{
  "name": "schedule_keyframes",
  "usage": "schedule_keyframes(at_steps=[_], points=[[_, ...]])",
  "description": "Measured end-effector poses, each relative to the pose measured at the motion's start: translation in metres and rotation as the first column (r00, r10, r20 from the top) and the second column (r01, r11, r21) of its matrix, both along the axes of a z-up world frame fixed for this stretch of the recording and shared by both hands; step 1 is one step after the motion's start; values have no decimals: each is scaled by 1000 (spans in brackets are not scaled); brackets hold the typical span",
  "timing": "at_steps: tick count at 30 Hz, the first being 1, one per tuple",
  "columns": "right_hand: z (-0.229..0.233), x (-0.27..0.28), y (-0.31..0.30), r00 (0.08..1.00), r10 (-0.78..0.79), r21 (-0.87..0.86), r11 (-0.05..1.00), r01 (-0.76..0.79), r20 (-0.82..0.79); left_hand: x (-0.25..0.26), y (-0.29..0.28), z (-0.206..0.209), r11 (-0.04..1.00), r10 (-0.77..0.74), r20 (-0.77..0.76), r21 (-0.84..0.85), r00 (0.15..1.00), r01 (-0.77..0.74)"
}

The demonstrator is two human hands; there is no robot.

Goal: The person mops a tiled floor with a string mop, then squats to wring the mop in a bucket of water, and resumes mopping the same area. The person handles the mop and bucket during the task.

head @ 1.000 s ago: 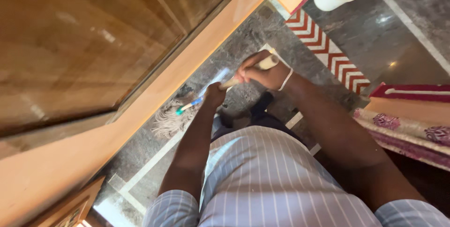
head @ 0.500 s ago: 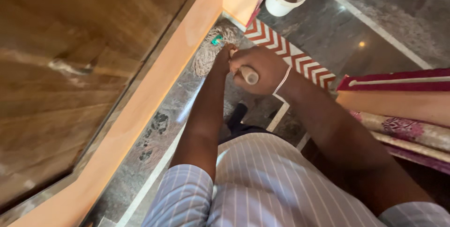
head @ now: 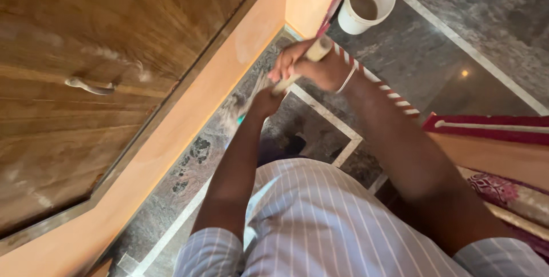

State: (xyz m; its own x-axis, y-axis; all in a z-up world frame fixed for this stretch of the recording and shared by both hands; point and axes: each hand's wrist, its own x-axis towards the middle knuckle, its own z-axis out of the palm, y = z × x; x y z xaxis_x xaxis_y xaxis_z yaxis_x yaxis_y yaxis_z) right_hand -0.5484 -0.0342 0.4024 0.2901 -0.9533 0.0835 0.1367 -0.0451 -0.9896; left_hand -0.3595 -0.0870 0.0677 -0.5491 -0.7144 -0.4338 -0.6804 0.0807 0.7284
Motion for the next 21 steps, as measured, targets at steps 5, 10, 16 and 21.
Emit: schedule_keyframes(at_steps=[5, 10, 16, 21], points=[[-78, 31, 15, 997, -80, 118, 990, 79, 0, 69, 36, -63, 994, 105, 27, -22, 994, -105], [-85, 9, 15, 987, -163, 266, 951, 159, -8, 43, 35, -74, 976, 195, 25, -100, 980, -192], [-11, -50, -31, 975, -189, 174, 963, 207, -114, -80, -24, -36, 969, 186, -224, -117, 957, -216], [35, -72, -51, 915, -262, 113, 945, 308, -308, -172, -73, 10, 996, 38, -556, 87, 831, 13]])
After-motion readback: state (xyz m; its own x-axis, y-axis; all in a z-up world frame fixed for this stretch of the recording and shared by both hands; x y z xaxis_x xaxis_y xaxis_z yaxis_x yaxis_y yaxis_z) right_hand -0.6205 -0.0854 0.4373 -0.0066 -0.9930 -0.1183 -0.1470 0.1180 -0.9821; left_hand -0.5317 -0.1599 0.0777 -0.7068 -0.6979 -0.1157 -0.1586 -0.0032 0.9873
